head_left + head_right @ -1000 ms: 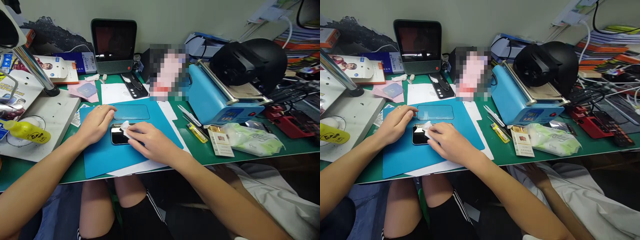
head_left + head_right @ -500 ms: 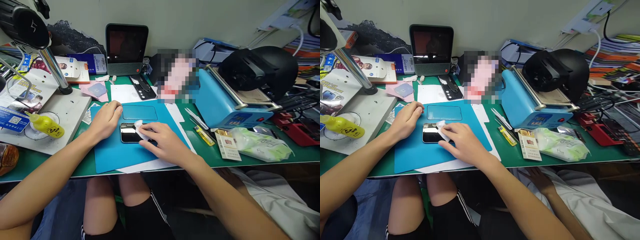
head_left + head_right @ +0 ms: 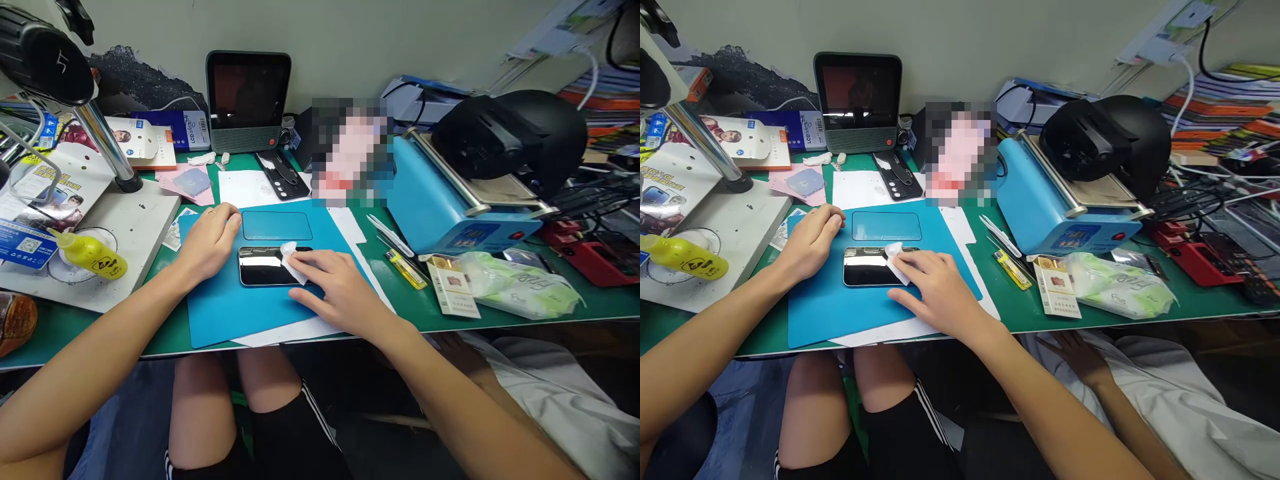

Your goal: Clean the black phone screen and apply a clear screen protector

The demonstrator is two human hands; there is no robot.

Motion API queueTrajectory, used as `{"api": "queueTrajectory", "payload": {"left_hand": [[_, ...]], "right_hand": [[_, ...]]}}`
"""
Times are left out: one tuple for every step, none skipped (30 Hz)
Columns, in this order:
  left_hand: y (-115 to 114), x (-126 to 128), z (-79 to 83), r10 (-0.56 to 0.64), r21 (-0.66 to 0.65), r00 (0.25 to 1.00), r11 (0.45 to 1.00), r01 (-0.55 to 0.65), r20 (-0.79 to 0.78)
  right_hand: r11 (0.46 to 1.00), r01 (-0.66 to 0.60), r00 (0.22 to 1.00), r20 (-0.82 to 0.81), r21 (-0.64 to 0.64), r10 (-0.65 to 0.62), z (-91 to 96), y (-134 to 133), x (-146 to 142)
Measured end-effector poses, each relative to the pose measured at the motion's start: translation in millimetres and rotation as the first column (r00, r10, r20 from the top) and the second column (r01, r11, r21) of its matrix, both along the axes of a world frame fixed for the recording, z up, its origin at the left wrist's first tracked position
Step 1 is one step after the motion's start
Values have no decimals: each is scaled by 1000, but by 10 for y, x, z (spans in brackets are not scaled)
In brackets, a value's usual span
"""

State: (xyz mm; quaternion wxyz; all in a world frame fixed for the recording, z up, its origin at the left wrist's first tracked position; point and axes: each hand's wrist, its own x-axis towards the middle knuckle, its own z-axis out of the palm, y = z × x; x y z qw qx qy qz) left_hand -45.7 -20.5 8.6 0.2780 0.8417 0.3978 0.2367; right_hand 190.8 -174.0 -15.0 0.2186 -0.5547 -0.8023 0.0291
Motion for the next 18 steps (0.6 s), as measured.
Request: {"api": "queueTrajectory", "payload": {"left_hand": [[2, 0, 1, -1, 2, 1000, 1000, 1, -2], [4, 0, 1, -1, 5, 1000, 1000, 1, -4], [4, -1, 2, -1, 8, 1000, 1000, 1, -6], [5, -2, 3, 0, 11, 1000, 1000, 0, -7], [4, -3, 4, 1, 13, 1000, 1000, -1, -8], [3, -3, 5, 2, 16, 1000, 1000, -2, -8], [2, -2, 5, 2, 18, 1000, 1000, -2, -9], [0, -1, 6, 3, 20, 1000, 1000, -3, -11], [-1, 1, 6, 3, 21, 1000, 1000, -3, -16], [0, 4, 5, 5, 21, 1000, 1000, -4, -22], [1, 8, 3, 7, 21, 1000, 1000, -7, -30], [5, 11, -1, 13, 21, 999, 1000, -12, -39], [10, 14, -5, 18, 21, 999, 1000, -17, -50], [17, 15, -10, 23, 21, 998, 1000, -22, -61], [24, 15, -15, 26, 23, 997, 999, -24, -75], [31, 13, -19, 25, 24, 996, 999, -23, -90], [39, 10, -23, 21, 25, 994, 1000, -18, -106], [47, 5, -25, 13, 25, 992, 1000, -10, -122]], "right_hand": [[1000, -12, 1000, -6, -2, 12, 5, 69, -37], [999, -34, 999, -13, -3, 34, 11, 139, -102], [998, -64, 998, -20, -1, 64, 16, 198, -185], [995, -101, 994, -28, 2, 101, 19, 239, -271], [990, -141, 989, -36, 7, 141, 18, 258, -350], [984, -175, 983, -47, 16, 175, 14, 255, -409], [979, -200, 978, -59, 26, 202, 10, 237, -441], [975, -217, 973, -75, 39, 219, 9, 210, -441], [973, -224, 969, -92, 53, 228, 15, 189, -410], [972, -223, 967, -111, 66, 230, 32, 185, -352], [973, -218, 965, -131, 79, 227, 61, 208, -275], [974, -207, 964, -151, 91, 219, 100, 264, -188], [977, -185, 964, -176, 104, 201, 146, 355, -100], [981, -152, 964, -202, 120, 174, 193, 473, -19], [986, -102, 963, -238, 132, 131, 235, 608, 49], [991, -28, 952, -298, 127, 65, 266, 748, 103], [994, 31, 935, -355, 106, 8, 281, 877, 143], [993, 83, 901, -432, 87, -37, 279, 986, 170]]}}
